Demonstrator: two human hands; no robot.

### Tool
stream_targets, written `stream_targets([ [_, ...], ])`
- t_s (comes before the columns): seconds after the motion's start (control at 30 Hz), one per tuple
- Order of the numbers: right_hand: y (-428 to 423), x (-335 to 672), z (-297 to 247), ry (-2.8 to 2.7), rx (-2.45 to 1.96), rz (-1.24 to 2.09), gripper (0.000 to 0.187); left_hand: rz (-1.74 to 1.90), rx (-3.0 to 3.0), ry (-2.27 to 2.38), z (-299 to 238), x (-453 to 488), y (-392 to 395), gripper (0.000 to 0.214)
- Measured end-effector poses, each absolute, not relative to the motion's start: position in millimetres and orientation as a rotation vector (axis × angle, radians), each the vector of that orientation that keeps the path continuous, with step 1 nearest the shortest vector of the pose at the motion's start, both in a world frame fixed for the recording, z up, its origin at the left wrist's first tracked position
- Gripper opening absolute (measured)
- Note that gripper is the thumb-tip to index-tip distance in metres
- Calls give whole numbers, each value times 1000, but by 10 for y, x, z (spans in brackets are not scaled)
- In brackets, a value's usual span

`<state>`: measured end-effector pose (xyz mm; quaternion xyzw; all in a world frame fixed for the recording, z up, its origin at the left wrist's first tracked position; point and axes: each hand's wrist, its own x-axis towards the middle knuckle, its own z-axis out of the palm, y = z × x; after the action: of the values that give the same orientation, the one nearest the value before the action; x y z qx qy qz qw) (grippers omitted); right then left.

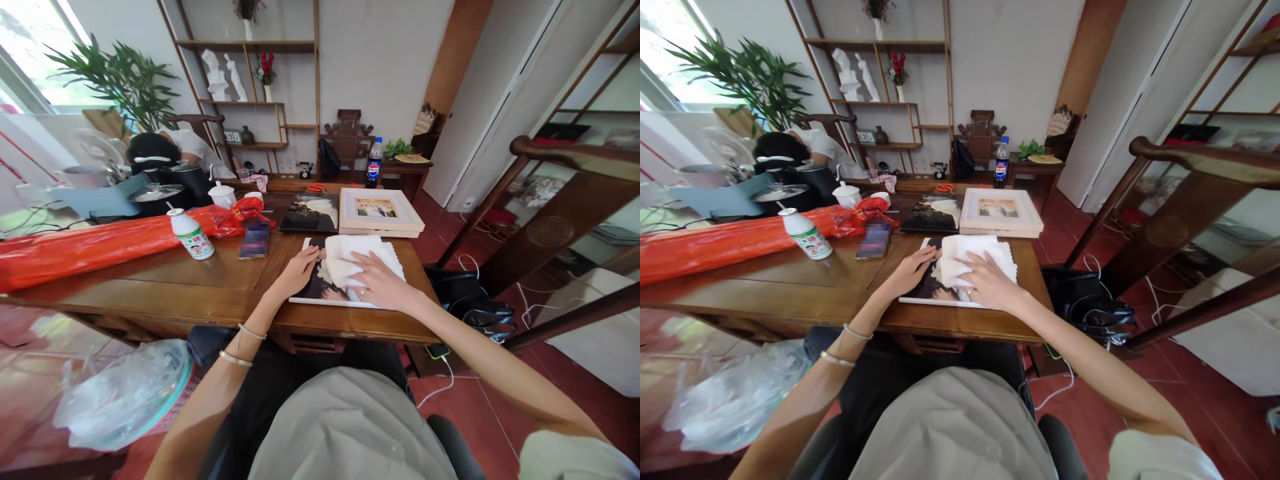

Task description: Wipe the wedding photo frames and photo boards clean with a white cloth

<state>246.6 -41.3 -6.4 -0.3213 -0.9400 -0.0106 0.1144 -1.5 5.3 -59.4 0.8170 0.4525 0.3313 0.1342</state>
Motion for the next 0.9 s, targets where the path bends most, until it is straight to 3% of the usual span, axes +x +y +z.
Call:
stream_targets([
  [0.37,-380,2496,-60,-2683,-1060,60,31,1033,2292,1334,-594,-20,34,41],
  [0.67,-1024,2186,-43,-2773,-1014,13,36,985,2415,1253,-586,-21,47,39],
  [0.9,-369,2186,11,-2669,-1250,-85,34,1022,2370,1281,-636,-23,68,39],
])
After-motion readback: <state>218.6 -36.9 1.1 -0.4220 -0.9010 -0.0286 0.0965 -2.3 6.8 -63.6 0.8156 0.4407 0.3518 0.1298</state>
